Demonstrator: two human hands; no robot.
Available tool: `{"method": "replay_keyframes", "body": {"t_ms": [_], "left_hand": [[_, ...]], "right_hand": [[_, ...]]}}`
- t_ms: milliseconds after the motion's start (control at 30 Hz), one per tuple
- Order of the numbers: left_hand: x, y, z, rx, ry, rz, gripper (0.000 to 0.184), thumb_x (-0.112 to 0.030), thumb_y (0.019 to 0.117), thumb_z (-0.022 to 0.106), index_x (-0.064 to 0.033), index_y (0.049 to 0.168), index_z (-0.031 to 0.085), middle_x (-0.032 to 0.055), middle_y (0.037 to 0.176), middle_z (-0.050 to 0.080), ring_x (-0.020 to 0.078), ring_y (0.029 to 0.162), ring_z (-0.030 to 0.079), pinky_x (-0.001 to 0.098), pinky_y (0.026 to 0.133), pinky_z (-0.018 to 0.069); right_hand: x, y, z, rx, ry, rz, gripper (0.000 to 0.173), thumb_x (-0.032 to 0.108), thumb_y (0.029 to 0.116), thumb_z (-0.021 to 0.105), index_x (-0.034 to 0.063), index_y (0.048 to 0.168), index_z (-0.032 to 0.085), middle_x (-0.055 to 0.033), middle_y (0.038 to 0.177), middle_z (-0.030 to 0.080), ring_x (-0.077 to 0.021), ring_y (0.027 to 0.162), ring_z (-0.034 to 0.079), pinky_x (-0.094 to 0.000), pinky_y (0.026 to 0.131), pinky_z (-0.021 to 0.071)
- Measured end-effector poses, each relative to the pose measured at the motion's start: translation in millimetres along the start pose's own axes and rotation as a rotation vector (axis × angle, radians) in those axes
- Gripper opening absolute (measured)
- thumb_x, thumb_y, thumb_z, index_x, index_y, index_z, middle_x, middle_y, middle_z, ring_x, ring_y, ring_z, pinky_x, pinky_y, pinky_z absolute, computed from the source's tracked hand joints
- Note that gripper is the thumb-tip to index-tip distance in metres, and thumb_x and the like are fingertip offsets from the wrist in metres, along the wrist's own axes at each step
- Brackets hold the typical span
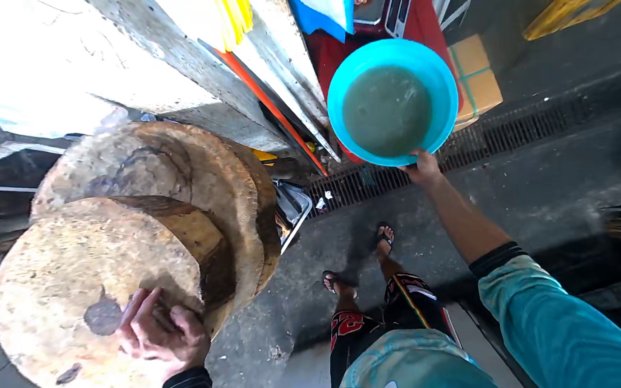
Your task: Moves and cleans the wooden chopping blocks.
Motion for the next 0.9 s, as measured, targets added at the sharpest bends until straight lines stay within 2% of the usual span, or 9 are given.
{"method": "replay_keyframes", "body": {"t_ms": [67,167,400,500,567,667,767,900], "left_hand": [[0,0,0,0.002,-0.001,0.002,0.057,-0.047,0.1008,0.039,-0.0098,0.140,0.058,0.0180,0.150,0.052,0.0325,0.146,0.042,0.0511,0.119,0.0307],[-5,2,-2,0.014,-0.017,-0.013,0.059,-0.049,0.1002,0.038,-0.0099,0.140,0.057,0.0191,0.150,0.052,0.0327,0.146,0.042,0.0527,0.118,0.0301],[-5,3,-1,0.057,-0.031,-0.033,0.063,-0.052,0.0992,0.038,-0.0099,0.143,0.055,0.0199,0.152,0.049,0.0372,0.146,0.041,0.0578,0.117,0.0297],[27,-7,11,0.073,0.000,-0.040,0.060,-0.051,0.0989,0.039,-0.0179,0.146,0.054,0.0109,0.156,0.048,0.0308,0.147,0.040,0.0557,0.118,0.0302],[43,-14,17,0.068,0.025,-0.048,0.060,-0.053,0.0988,0.040,-0.0188,0.146,0.055,0.0095,0.154,0.049,0.0291,0.146,0.041,0.0546,0.119,0.0307],[34,-12,12,0.065,0.043,-0.061,0.056,-0.049,0.1001,0.043,-0.0172,0.145,0.055,0.0105,0.156,0.047,0.0289,0.148,0.038,0.0512,0.122,0.0272],[62,-22,17,0.034,0.051,0.007,0.051,-0.042,0.1022,0.046,-0.0179,0.146,0.054,0.0092,0.157,0.045,0.0289,0.149,0.036,0.0488,0.123,0.0272],[70,-29,12,0.098,0.020,0.007,0.052,-0.042,0.1059,0.041,-0.0166,0.151,0.049,0.0080,0.160,0.042,0.0262,0.150,0.037,0.0463,0.123,0.0301]], "right_hand": [[-5,-10,-26,-0.010,-0.003,0.014,0.045,0.008,0.0986,0.052,0.0080,0.142,0.041,-0.0220,0.120,0.060,-0.0337,0.093,0.069,-0.0497,0.072,0.0619],[-13,-27,-68,-0.063,-0.030,-0.018,0.038,0.007,0.1002,0.048,0.0039,0.138,0.043,-0.0226,0.112,0.063,-0.0328,0.086,0.069,-0.0491,0.067,0.0615],[-21,-76,-165,-0.135,-0.007,-0.016,0.027,0.006,0.1014,0.043,0.0029,0.128,0.045,-0.0166,0.102,0.063,-0.0245,0.079,0.068,-0.0412,0.064,0.0612],[-26,-86,-217,-0.243,-0.033,-0.031,0.031,0.005,0.0994,0.046,0.0017,0.131,0.046,-0.0197,0.105,0.064,-0.0281,0.082,0.069,-0.0452,0.064,0.0618],[-29,-85,-250,-0.298,-0.076,-0.023,0.035,0.005,0.0982,0.048,0.0030,0.133,0.045,-0.0203,0.108,0.064,-0.0294,0.084,0.069,-0.0466,0.064,0.0614],[-36,-79,-287,-0.359,-0.122,-0.002,0.039,0.004,0.0983,0.050,0.0062,0.137,0.043,-0.0203,0.110,0.063,-0.0308,0.085,0.070,-0.0479,0.063,0.0611],[-53,-61,-317,-0.393,-0.144,0.016,0.041,0.003,0.0992,0.049,0.0068,0.139,0.041,-0.0235,0.115,0.063,-0.0355,0.088,0.070,-0.0530,0.065,0.0618],[-91,-26,-342,-0.451,-0.163,0.095,0.043,0.004,0.0999,0.048,0.0076,0.142,0.039,-0.0232,0.118,0.060,-0.0339,0.091,0.069,-0.0499,0.068,0.0611]]}}
Point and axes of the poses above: each hand's wrist, its own y-axis towards the middle knuckle, its own z-axis out of the palm, x = y × z, the point moved 5 cm from there along y, towards the middle knuckle
